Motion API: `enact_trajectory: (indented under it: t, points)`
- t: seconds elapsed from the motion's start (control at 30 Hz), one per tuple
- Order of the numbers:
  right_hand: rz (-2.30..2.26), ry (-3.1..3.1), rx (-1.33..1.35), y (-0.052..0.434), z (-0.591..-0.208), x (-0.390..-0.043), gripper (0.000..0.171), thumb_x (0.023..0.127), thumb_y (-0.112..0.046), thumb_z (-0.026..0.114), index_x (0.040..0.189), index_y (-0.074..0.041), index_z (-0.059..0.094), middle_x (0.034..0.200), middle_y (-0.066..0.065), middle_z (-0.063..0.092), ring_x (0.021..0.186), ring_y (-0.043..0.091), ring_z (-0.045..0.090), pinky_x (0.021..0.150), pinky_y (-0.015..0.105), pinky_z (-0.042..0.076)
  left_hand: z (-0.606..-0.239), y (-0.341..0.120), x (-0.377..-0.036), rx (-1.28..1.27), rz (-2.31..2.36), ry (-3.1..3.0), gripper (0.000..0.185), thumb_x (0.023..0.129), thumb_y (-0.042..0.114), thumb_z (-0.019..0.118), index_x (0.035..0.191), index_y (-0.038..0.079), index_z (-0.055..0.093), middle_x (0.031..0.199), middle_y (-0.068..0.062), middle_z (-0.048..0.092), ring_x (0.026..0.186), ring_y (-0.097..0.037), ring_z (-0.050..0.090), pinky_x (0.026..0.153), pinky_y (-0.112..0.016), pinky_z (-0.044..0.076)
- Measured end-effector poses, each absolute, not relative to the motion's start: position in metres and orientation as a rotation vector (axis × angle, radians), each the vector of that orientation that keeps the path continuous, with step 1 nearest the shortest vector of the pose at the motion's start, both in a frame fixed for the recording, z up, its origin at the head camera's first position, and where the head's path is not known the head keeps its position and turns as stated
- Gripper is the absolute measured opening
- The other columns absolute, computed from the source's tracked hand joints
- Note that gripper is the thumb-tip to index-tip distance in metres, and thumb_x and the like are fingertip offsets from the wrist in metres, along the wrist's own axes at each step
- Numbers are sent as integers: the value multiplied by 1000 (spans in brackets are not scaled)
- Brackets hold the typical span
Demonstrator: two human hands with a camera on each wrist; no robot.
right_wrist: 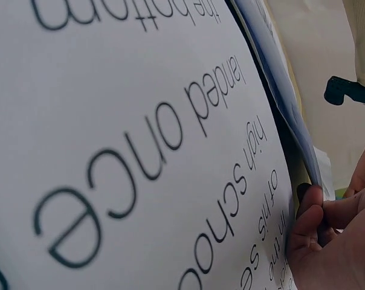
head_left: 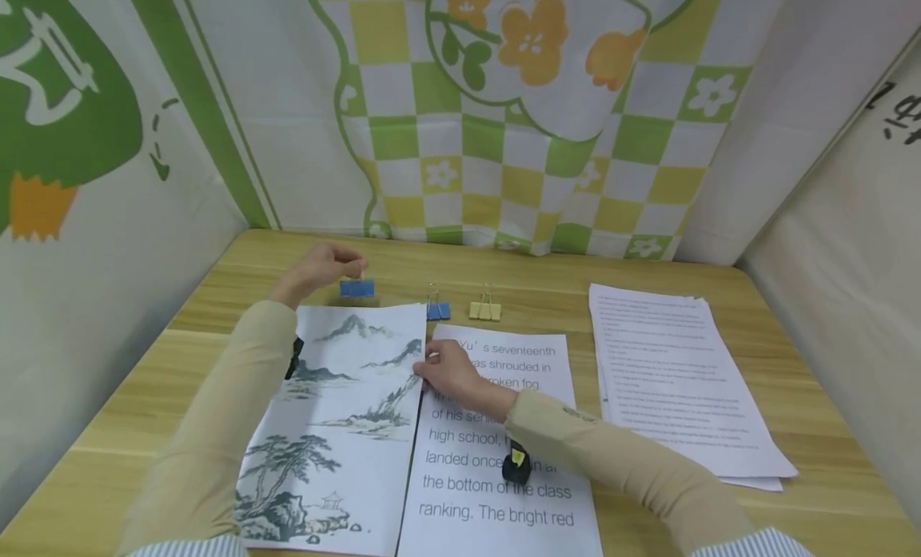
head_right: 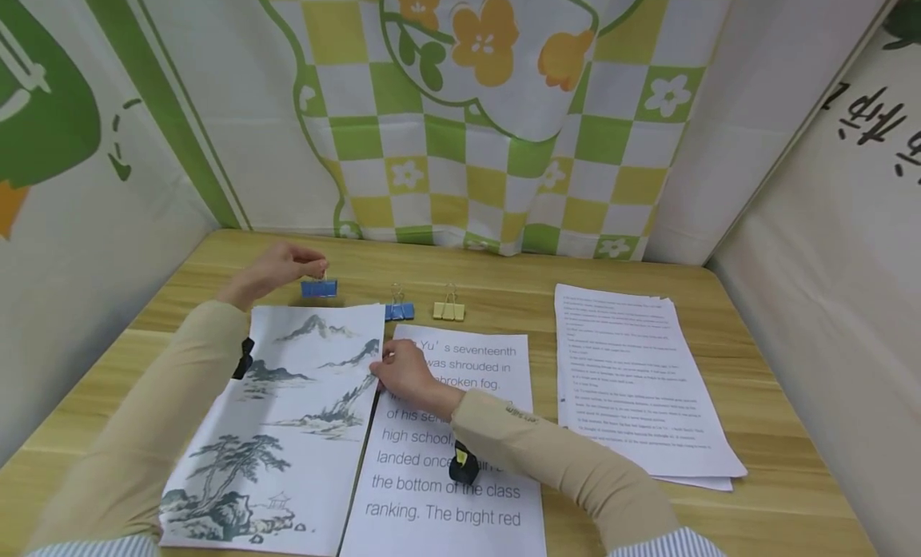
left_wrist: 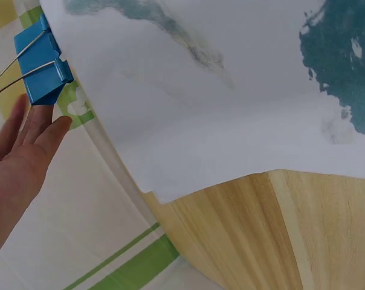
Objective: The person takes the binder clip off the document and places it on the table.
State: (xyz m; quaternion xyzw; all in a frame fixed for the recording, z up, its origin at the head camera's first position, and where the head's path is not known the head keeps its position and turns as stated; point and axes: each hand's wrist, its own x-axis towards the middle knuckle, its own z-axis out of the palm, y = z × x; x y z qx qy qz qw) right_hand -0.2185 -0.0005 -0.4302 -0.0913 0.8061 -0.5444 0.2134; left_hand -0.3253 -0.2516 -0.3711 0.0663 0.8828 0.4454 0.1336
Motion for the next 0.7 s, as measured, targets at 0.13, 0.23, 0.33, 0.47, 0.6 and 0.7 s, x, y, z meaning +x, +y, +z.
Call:
enact_trajectory:
  t: [0.13, 0.23, 0.33, 0.47, 0.6, 0.7]
  points:
    - [-1492, 2254, -271, -1, -433, -218, 17, 92, -9, 58, 106, 0, 61, 62, 3, 60, 54, 11, 56, 53, 21, 45, -379, -249, -326, 154, 1294, 2608, 35, 97, 23, 53, 115, -7, 52, 111, -26, 61, 107, -36, 54, 97, -49, 41]
    - [-1490, 2265, -281, -1, -435, -219, 18, 92, -9, 58, 106, 1, 61, 63, 4, 61, 54, 11, 56, 53, 21, 45, -381, -247, -326, 145, 1285, 2632, 26, 96, 21, 55, 95, -4, 55, 102, -21, 63, 108, -37, 55, 97, -48, 41]
    - [-1479, 2278, -284, -2, -435, -219, 17, 92, -9, 58, 106, 1, 60, 64, 4, 62, 53, 11, 55, 51, 21, 43, -383, -246, -326, 166, 1254, 2655, 25, 95, 20, 55, 83, -1, 56, 94, -16, 64, 106, -36, 56, 95, -45, 42]
    - [-1453, 2304, -299, -1, -435, -219, 17, 92, -9, 58, 104, 2, 61, 65, 6, 63, 52, 10, 54, 48, 20, 41, -388, -245, -329, 174, 1197, 2675, 26, 95, 20, 56, 77, 1, 55, 85, -11, 61, 101, -32, 56, 89, -39, 42]
    - [-1435, 2321, -326, -1, -434, -219, 16, 92, -8, 58, 103, 3, 61, 64, 8, 64, 52, 10, 53, 48, 20, 40, -391, -244, -331, 151, 1166, 2690, 26, 96, 20, 56, 77, 1, 55, 85, -11, 61, 99, -30, 54, 86, -37, 40]
    - [-1436, 2323, -336, -1, -433, -219, 17, 92, -9, 58, 103, 4, 60, 64, 8, 64, 53, 10, 54, 49, 20, 41, -390, -242, -332, 140, 1150, 2728, 25, 95, 19, 56, 77, 2, 55, 84, -8, 60, 96, -28, 53, 81, -33, 40]
